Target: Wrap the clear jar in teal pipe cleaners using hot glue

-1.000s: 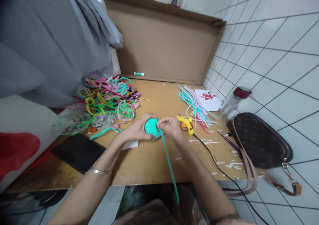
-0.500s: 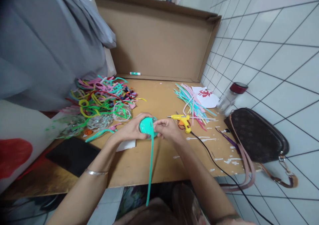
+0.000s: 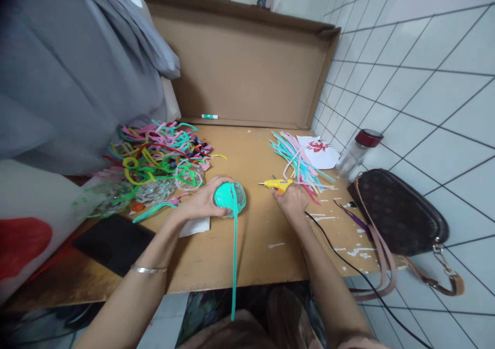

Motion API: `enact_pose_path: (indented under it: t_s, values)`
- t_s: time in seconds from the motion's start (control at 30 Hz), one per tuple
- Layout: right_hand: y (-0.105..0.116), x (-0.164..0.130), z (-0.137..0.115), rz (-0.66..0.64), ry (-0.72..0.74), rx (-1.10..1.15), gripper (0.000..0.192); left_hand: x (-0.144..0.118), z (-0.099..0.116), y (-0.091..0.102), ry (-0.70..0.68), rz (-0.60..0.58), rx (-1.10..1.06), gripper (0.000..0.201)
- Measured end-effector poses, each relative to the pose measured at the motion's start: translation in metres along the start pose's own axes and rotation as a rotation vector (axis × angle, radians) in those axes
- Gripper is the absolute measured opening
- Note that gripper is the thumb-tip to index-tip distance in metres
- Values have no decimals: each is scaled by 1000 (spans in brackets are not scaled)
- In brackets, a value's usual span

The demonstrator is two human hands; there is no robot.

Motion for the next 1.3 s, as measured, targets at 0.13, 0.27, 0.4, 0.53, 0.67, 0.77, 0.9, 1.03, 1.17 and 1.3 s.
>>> enact_pose_path:
  t_s: [0.13, 0.27, 0.4, 0.53, 0.67, 0.77, 0.9, 1.03, 1.17, 1.3]
  values:
    - [-3, -1, 4, 5, -43, 78, 54, -1, 2, 4, -27, 17, 42, 73]
    - [0, -8, 11, 116, -72, 206, 52, -1, 6, 7, -20, 19, 45, 73]
    - [4, -14, 10, 258, -76, 331, 48, 0, 6, 6, -22, 0, 25, 75]
    - [10, -19, 1, 342, 50, 469, 47, 0, 5, 4, 12, -14, -4, 74]
    - [16, -18, -2, 293, 110, 559, 48, 0, 4, 3, -4, -13, -24, 72]
    - [19, -15, 0, 259, 131, 583, 48, 1, 0, 3, -32, -2, -37, 73]
    - [19, -12, 0, 234, 146, 605, 47, 1, -4, 3, -31, 17, -37, 74]
    - [18, -12, -3, 181, 136, 651, 47, 1, -3, 3, -21, 53, -33, 73]
    - [15, -13, -7, 182, 137, 670, 46, 2, 1, 4, -16, 62, -31, 69]
    - [12, -14, -10, 172, 144, 680, 46, 3, 1, 4, -8, 49, -36, 71]
Point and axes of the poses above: each hand's wrist, its own x-axis towards the middle knuckle, its own y-axis out of the back of the hand, z = x × y, the point moved 2 cm from there along x, towards the middle knuckle, and after that the axes turned 5 degrees about z, right-handed, at the moved point
